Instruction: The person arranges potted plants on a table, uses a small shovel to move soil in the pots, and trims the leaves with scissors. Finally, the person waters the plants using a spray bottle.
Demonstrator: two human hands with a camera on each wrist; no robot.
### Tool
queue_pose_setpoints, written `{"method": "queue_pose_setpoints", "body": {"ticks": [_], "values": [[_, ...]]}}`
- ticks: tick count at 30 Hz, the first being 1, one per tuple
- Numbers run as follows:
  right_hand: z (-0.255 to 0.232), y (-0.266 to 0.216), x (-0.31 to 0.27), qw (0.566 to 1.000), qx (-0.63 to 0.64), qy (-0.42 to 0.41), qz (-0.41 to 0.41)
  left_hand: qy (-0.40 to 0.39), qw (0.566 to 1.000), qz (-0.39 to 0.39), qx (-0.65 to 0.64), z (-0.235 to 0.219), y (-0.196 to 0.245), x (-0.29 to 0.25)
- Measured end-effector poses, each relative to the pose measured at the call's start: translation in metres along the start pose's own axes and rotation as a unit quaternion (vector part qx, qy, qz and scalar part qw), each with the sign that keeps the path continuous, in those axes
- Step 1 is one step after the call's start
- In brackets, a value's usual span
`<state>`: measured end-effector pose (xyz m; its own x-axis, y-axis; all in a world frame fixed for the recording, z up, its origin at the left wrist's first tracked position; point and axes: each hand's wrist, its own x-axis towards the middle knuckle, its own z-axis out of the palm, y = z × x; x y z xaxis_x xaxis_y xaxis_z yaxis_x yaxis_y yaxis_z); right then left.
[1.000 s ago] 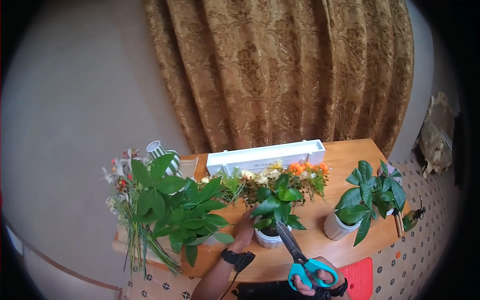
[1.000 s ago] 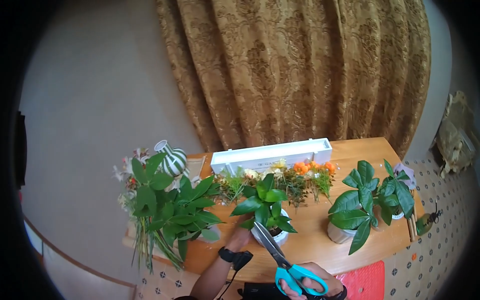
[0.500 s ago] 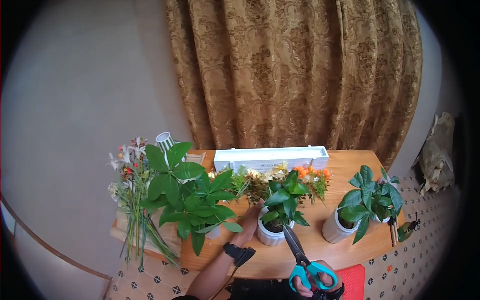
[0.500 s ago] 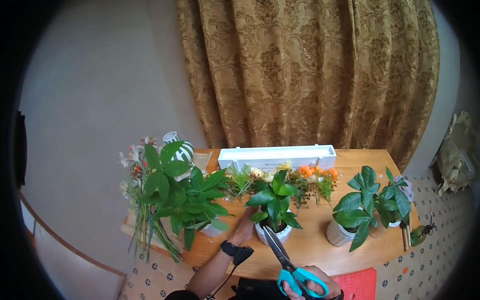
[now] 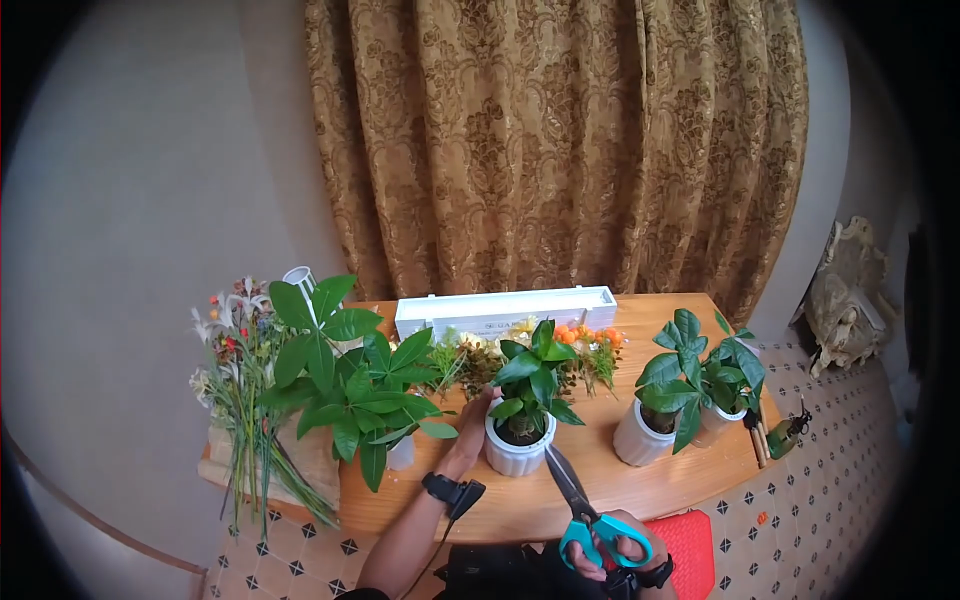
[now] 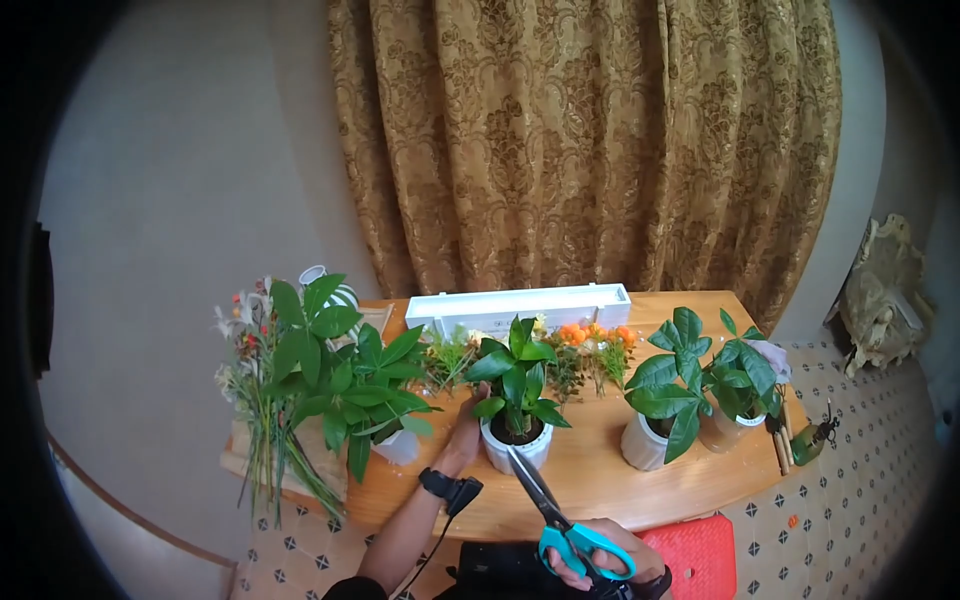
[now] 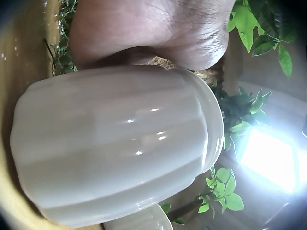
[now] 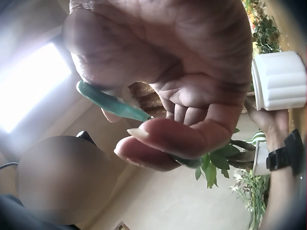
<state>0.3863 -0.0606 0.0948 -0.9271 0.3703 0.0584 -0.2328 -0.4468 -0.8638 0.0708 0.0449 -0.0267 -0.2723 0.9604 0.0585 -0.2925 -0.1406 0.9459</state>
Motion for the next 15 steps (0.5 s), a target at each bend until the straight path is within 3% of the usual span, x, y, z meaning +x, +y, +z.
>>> {"method": "queue_pose_setpoints", "body": {"ticks": [2, 4, 9, 15], "values": [[0.003, 0.001, -0.001, 0.999, 0.008, -0.027, -0.028, -0.007, 1.000, 0.011, 0.008, 0.005, 0.012, -0.006], [0.005, 0.002, -0.005, 0.999, 0.000, 0.037, -0.035, -0.011, 1.000, 0.023, 0.015, 0.010, 0.023, -0.012], [-0.003, 0.004, -0.011, 0.999, -0.011, 0.032, -0.007, -0.016, 0.998, 0.057, 0.033, 0.030, 0.054, -0.035], [-0.005, 0.010, -0.013, 0.999, -0.008, 0.040, -0.004, -0.047, 0.990, 0.125, 0.045, 0.015, 0.039, -0.034]]}}
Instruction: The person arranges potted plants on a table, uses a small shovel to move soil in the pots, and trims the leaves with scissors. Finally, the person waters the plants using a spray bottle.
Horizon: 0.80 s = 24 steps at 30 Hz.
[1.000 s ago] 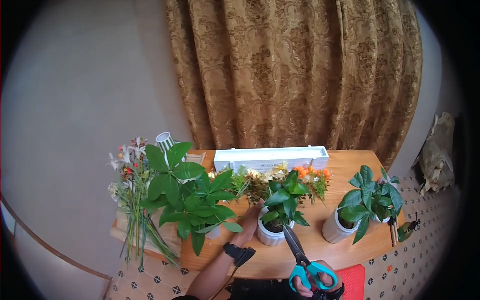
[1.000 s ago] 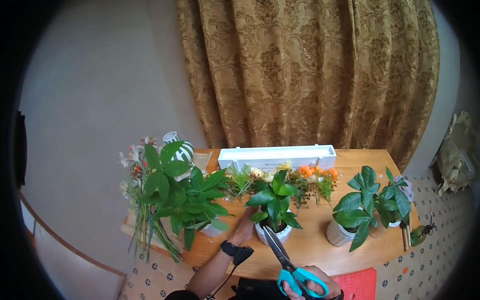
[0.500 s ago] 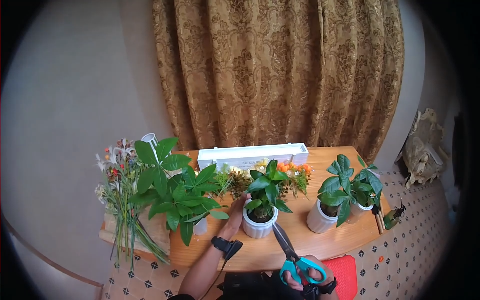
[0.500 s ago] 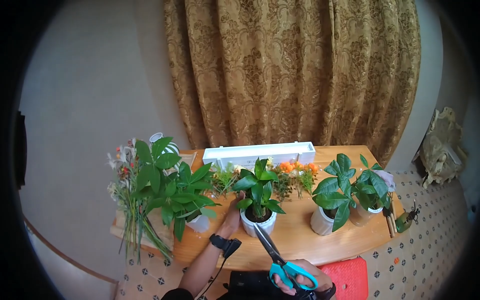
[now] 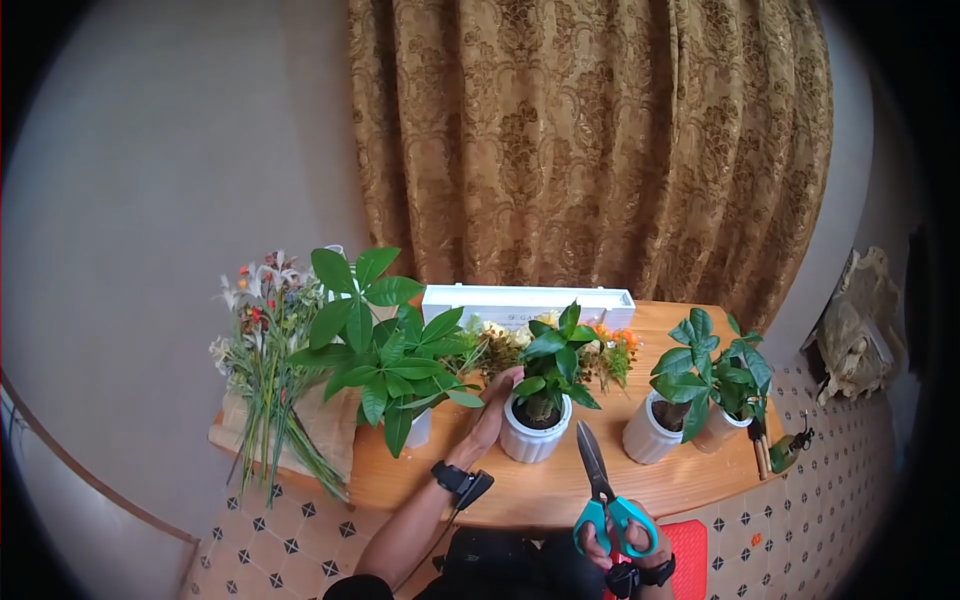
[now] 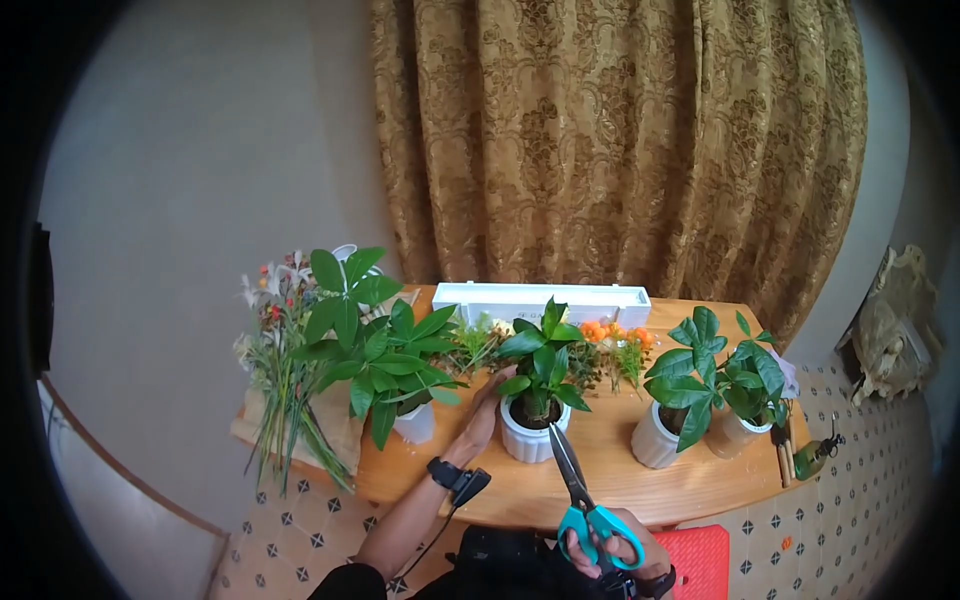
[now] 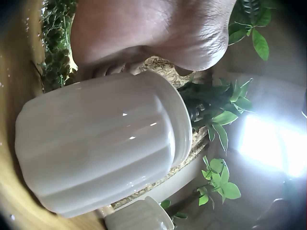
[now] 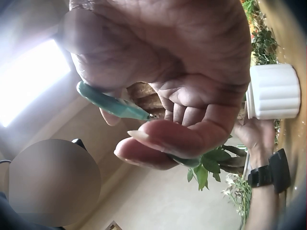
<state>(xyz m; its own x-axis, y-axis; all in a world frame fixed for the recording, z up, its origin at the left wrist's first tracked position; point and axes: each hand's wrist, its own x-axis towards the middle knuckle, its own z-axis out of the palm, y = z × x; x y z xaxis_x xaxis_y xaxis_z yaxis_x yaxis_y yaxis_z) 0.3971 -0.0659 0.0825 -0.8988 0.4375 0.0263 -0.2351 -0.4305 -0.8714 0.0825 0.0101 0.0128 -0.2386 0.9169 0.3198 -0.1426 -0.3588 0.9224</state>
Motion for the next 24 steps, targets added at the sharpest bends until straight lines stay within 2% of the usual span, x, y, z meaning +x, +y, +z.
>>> {"method": "queue_pose_setpoints", "body": {"ticks": [5, 7, 8, 9, 10, 11, 12, 14, 16, 18, 19, 21, 22, 24], "values": [[0.002, 0.001, 0.002, 1.000, -0.001, 0.010, -0.007, 0.044, 0.995, 0.021, 0.085, 0.005, 0.027, -0.034], [-0.001, 0.001, 0.001, 0.997, -0.036, 0.014, -0.065, 0.100, 0.983, 0.054, 0.141, 0.009, 0.035, -0.061], [-0.008, 0.003, 0.001, 0.997, -0.035, 0.016, -0.066, 0.098, 0.977, 0.066, 0.180, 0.008, 0.051, -0.077], [-0.017, 0.008, 0.003, 0.992, -0.066, 0.029, -0.108, 0.093, 0.968, 0.078, 0.218, 0.003, 0.069, -0.094], [-0.023, 0.011, 0.003, 0.983, -0.097, 0.042, -0.149, 0.151, 0.939, 0.118, 0.286, -0.001, 0.076, -0.109], [-0.022, 0.009, 0.006, 0.982, -0.086, 0.082, -0.148, 0.200, 0.914, 0.148, 0.322, -0.009, 0.078, -0.122], [-0.026, 0.011, 0.011, 0.981, -0.086, 0.086, -0.149, 0.261, 0.881, 0.178, 0.353, -0.021, 0.078, -0.133], [-0.033, 0.018, 0.024, 0.952, -0.172, 0.218, -0.131, 0.350, 0.828, 0.191, 0.393, -0.047, 0.073, -0.141], [-0.030, 0.014, 0.041, 0.945, -0.175, 0.251, -0.118, 0.389, 0.800, 0.176, 0.420, -0.066, 0.075, -0.144], [-0.035, 0.020, 0.060, 0.915, -0.211, 0.318, -0.133, 0.393, 0.819, 0.149, 0.392, -0.077, 0.082, -0.134], [-0.037, 0.021, 0.067, 0.917, -0.196, 0.321, -0.133, 0.390, 0.820, 0.148, 0.392, -0.082, 0.083, -0.130], [-0.039, 0.025, 0.080, 0.904, -0.224, 0.337, -0.138, 0.298, 0.891, 0.108, 0.325, -0.092, 0.081, -0.124], [-0.043, 0.028, 0.086, 0.891, -0.251, 0.349, -0.144, 0.298, 0.891, 0.107, 0.325, -0.102, 0.075, -0.120], [-0.059, 0.040, 0.097, 0.881, -0.285, 0.347, -0.149, 0.242, 0.888, 0.091, 0.380, -0.117, 0.069, -0.111]]}}
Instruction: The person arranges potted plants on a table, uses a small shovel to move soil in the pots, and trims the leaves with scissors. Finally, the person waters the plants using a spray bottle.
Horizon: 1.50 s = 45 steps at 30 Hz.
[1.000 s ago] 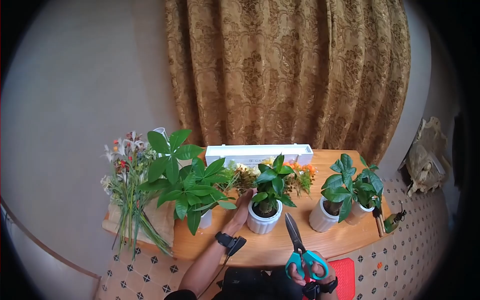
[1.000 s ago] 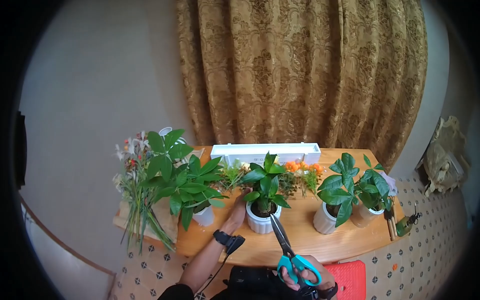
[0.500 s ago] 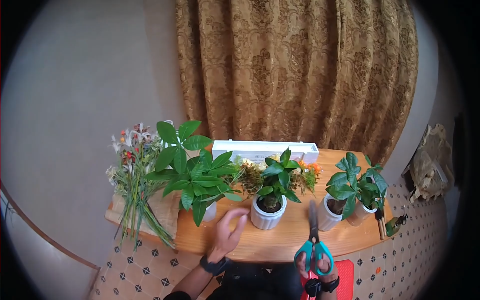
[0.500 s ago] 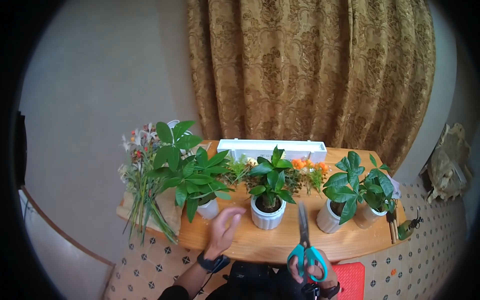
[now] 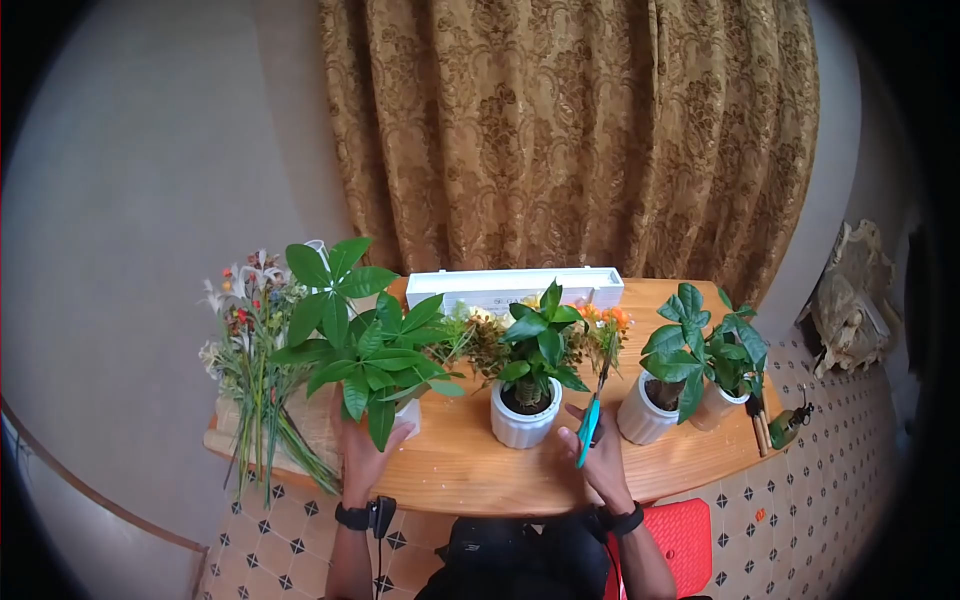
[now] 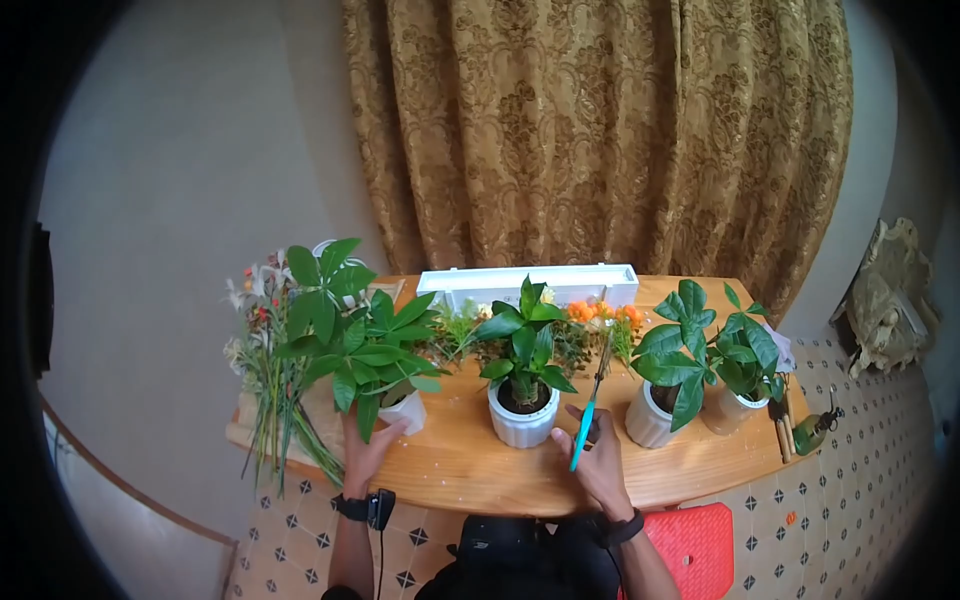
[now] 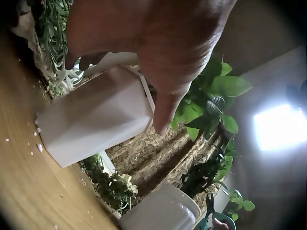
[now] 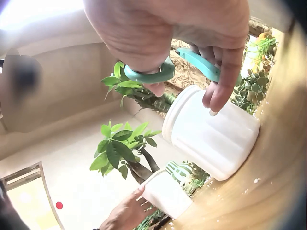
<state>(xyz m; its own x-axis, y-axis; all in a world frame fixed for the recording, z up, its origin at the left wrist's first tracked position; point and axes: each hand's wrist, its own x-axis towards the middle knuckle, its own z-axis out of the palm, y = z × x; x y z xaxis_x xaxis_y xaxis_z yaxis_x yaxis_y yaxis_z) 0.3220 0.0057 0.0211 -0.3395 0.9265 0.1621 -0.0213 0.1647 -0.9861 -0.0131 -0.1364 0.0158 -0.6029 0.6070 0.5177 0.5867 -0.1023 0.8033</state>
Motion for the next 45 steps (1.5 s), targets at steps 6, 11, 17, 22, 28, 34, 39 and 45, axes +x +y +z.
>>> {"method": "queue_pose_setpoints", "body": {"ticks": [6, 11, 17, 22, 28, 34, 39, 45], "values": [[0.012, 0.004, 0.011, 1.000, -0.001, 0.001, 0.007, -0.094, 0.994, -0.030, -0.047, 0.008, 0.029, 0.022], [0.016, 0.003, 0.014, 0.999, 0.039, -0.004, 0.038, -0.079, 0.994, -0.013, -0.070, 0.021, 0.000, 0.023], [0.015, 0.007, 0.017, 0.998, 0.042, -0.001, 0.037, -0.089, 0.990, -0.034, -0.105, 0.038, 0.024, 0.012], [0.015, 0.000, 0.017, 0.998, 0.054, -0.005, 0.045, -0.111, 0.985, -0.024, -0.128, 0.051, 0.045, 0.009], [0.014, 0.006, 0.018, 0.997, 0.062, -0.012, 0.049, -0.094, 0.993, 0.058, -0.043, 0.074, 0.000, 0.004], [0.014, 0.005, 0.018, 0.997, 0.068, -0.012, 0.035, -0.127, 0.989, 0.009, -0.079, 0.084, 0.000, -0.001], [0.014, 0.002, 0.018, 0.996, 0.074, -0.014, 0.048, -0.105, 0.990, 0.040, -0.084, 0.087, 0.032, -0.002], [0.014, 0.005, 0.018, 0.996, 0.072, -0.012, 0.044, -0.165, 0.982, 0.019, -0.086, 0.100, -0.014, -0.007]]}}
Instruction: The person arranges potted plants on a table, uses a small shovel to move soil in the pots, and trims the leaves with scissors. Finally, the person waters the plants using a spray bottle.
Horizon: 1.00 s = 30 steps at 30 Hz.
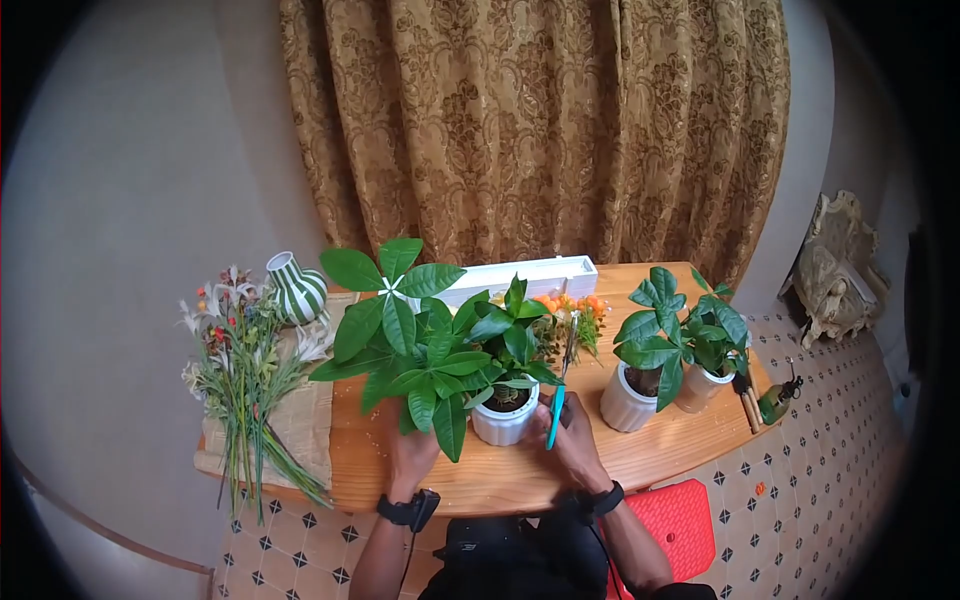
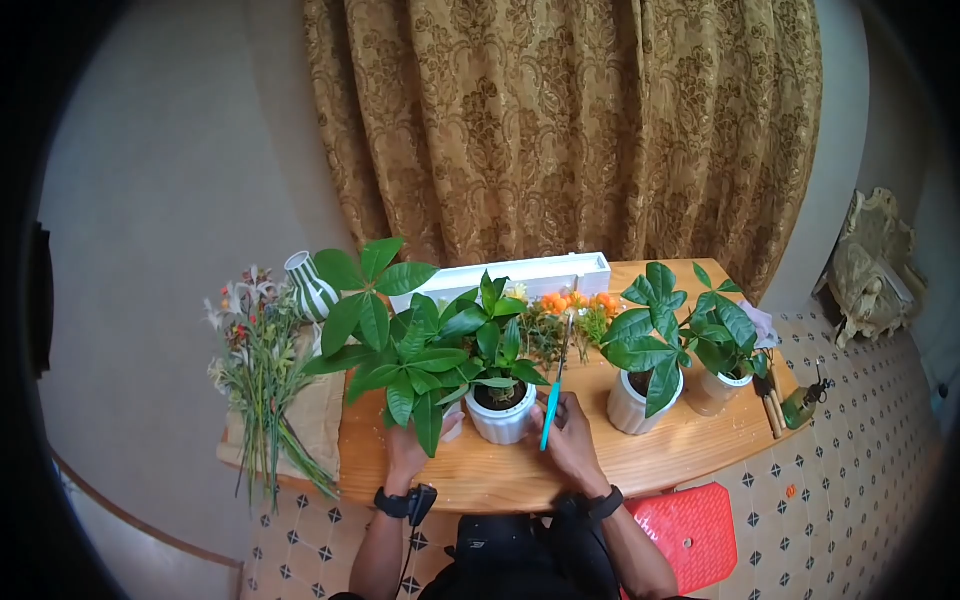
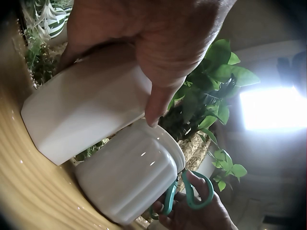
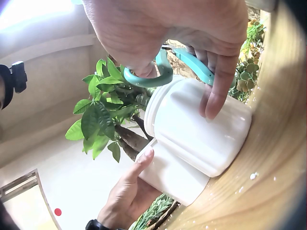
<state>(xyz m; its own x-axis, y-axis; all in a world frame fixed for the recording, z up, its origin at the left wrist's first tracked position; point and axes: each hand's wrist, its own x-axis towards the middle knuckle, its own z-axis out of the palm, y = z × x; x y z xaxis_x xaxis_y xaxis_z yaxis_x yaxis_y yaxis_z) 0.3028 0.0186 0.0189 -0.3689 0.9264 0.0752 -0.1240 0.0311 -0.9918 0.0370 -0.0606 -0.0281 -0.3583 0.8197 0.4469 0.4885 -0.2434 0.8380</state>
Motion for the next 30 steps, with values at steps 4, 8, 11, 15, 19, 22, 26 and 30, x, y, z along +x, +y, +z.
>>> {"method": "queue_pose_setpoints", "body": {"ticks": [4, 8, 11, 15, 19, 22, 26, 30], "values": [[-0.001, 0.001, 0.001, 1.000, -0.004, -0.005, -0.001, -0.017, 0.999, -0.021, -0.024, 0.005, -0.010, -0.003], [0.001, -0.002, 0.000, 1.000, 0.009, -0.004, -0.001, -0.017, 0.999, -0.032, -0.029, 0.004, 0.003, -0.001], [-0.001, 0.000, 0.001, 1.000, 0.006, -0.008, -0.001, -0.023, 0.999, -0.034, -0.018, 0.005, -0.003, -0.001], [-0.001, 0.000, 0.001, 1.000, -0.006, -0.005, 0.005, -0.019, 0.999, -0.037, -0.025, 0.005, -0.003, -0.001], [-0.001, 0.000, 0.001, 1.000, -0.014, -0.006, -0.001, -0.017, 0.999, -0.033, -0.030, 0.005, -0.001, -0.001], [-0.002, 0.003, 0.002, 1.000, -0.018, -0.003, -0.003, -0.017, 0.999, -0.029, -0.031, 0.006, 0.000, -0.001], [0.000, 0.000, 0.002, 1.000, -0.007, 0.001, 0.003, -0.017, 0.999, -0.024, -0.031, 0.006, 0.000, 0.000], [-0.004, 0.006, 0.005, 1.000, -0.001, -0.013, 0.011, -0.017, 0.999, -0.022, -0.032, 0.006, 0.000, -0.001]]}}
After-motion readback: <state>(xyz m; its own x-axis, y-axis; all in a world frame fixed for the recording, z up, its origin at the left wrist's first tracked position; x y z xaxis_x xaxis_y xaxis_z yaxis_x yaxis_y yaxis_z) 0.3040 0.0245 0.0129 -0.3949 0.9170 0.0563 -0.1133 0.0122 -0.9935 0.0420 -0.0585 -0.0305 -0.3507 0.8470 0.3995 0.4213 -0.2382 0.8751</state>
